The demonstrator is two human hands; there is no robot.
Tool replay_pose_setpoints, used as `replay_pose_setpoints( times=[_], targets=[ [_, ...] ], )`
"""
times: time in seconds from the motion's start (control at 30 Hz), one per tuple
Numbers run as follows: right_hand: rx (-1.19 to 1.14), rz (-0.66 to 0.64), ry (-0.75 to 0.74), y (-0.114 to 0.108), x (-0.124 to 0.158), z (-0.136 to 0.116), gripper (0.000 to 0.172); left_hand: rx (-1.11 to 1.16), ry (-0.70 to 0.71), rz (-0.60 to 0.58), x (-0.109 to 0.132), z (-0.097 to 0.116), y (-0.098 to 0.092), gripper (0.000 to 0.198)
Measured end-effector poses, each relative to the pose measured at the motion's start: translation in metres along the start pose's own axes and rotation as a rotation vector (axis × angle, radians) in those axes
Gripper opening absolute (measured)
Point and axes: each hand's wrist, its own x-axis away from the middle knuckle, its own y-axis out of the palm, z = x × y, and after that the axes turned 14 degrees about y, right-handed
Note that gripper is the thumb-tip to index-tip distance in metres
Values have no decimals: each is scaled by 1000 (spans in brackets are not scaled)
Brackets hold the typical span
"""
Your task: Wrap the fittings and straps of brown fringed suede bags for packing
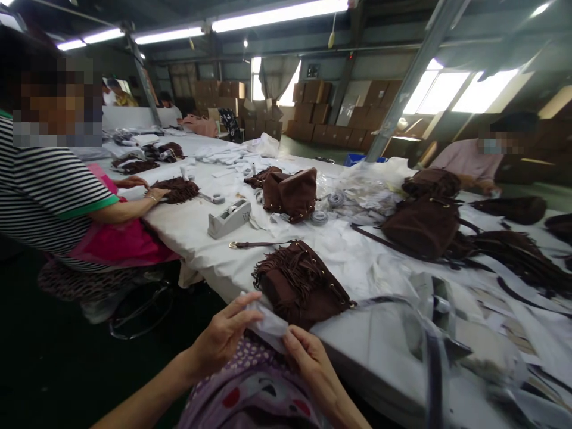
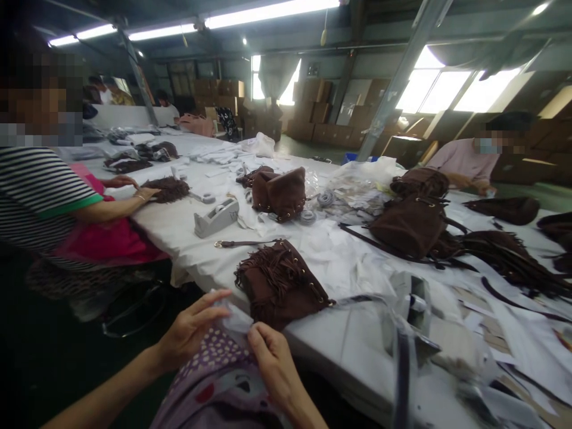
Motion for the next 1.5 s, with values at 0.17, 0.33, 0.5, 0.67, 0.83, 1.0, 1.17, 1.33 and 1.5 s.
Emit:
replay_pose_setpoints(
  times=[0.17,0.33,0.5,0.67,0.83,1.0,1.17,1.33,1.5],
  targets=[
    [-21,38,58,-4,-3,2,51,67,-5,-23,3,-4,1,29],
    [198,158,-81,0,-1,-7,44,29,-52,-53,2,-5,10,30],
    [349,179,-86,-3,-1,-7,37,-154,-122,-251,-5,2,-10,30],
    [503,33,-100,-4,-3,-14,37,-135,-241,-247,-41,18,-43,43],
    [469,38,-170,-9,-4,-38,35,522,-349,-528,-71,15,-35,26],
    [306,137,-186,-20,-4,-35,35,1255,-786,187,-69,10,-11,28],
    [-46,286,-221,8,-8,-19,70,1830,-901,931,-66,21,21,26],
    [-294,295,-196,20,-9,-23,58,1842,-886,1091,-71,27,44,35],
    [89,321,-303,-24,-5,-34,46,1516,-867,796,-63,18,41,38]
  ],
)
